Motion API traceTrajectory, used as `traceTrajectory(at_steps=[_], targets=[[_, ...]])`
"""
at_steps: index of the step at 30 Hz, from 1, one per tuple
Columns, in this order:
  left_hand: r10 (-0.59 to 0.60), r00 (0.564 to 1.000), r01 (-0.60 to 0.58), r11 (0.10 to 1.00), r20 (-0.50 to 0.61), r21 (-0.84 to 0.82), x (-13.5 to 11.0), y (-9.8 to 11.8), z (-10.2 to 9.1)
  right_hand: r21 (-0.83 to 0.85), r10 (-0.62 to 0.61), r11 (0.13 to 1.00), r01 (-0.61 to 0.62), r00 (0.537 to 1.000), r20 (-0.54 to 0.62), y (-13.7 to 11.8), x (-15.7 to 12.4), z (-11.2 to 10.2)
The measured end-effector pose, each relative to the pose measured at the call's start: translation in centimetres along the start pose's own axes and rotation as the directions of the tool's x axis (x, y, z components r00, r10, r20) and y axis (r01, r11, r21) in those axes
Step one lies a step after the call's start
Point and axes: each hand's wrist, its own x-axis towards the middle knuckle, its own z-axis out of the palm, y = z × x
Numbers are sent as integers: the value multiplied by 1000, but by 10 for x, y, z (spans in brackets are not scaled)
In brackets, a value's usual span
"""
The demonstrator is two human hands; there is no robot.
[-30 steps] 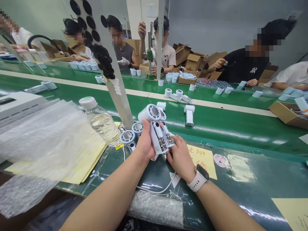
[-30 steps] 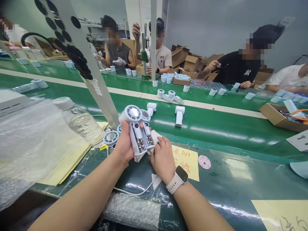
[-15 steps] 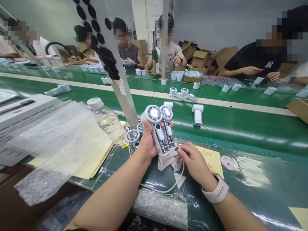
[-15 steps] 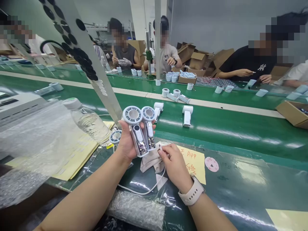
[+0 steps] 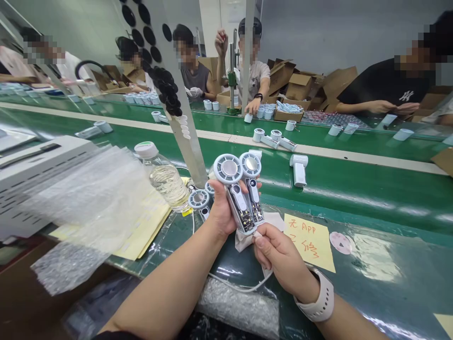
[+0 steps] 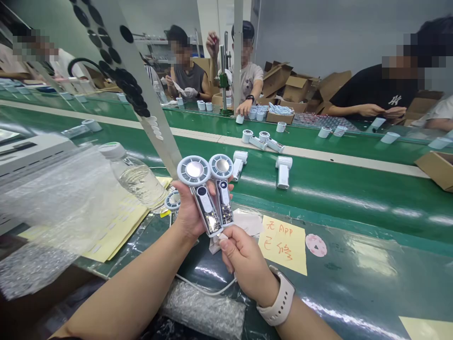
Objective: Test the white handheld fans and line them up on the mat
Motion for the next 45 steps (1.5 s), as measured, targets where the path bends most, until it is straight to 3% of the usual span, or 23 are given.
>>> traceTrajectory(at_steps=[5, 10, 17, 22, 30, 35, 45], targets=[[47, 998, -46, 999, -42, 15, -3, -6, 0, 21, -17, 1000, 19, 994, -110, 0, -2, 11], [64, 997, -62, 998, -45, 31, -5, -11, 0, -52, -10, 999, 3, 991, -130, -3, -1, 9], [-50, 997, 42, 989, -56, -139, -2, -6, 0, -220, -223, 956, 192, 967, -126, -8, -4, 4], [-18, 1000, 16, 997, -25, -79, -4, -2, 1, -175, -93, 983, 51, 966, -242, -4, 0, 0], [79, 997, -80, 996, 20, 41, -10, -9, 4, 6, 34, 999, -34, 966, -256, 0, 2, 2], [85, 996, -86, 994, 15, 68, -10, -10, 3, -34, 11, 999, -20, 969, -246, 1, 3, 0], [-5, 998, 2, 999, -64, -39, -9, -7, 6, -200, -105, 978, 60, 968, -226, -6, 2, -10]])
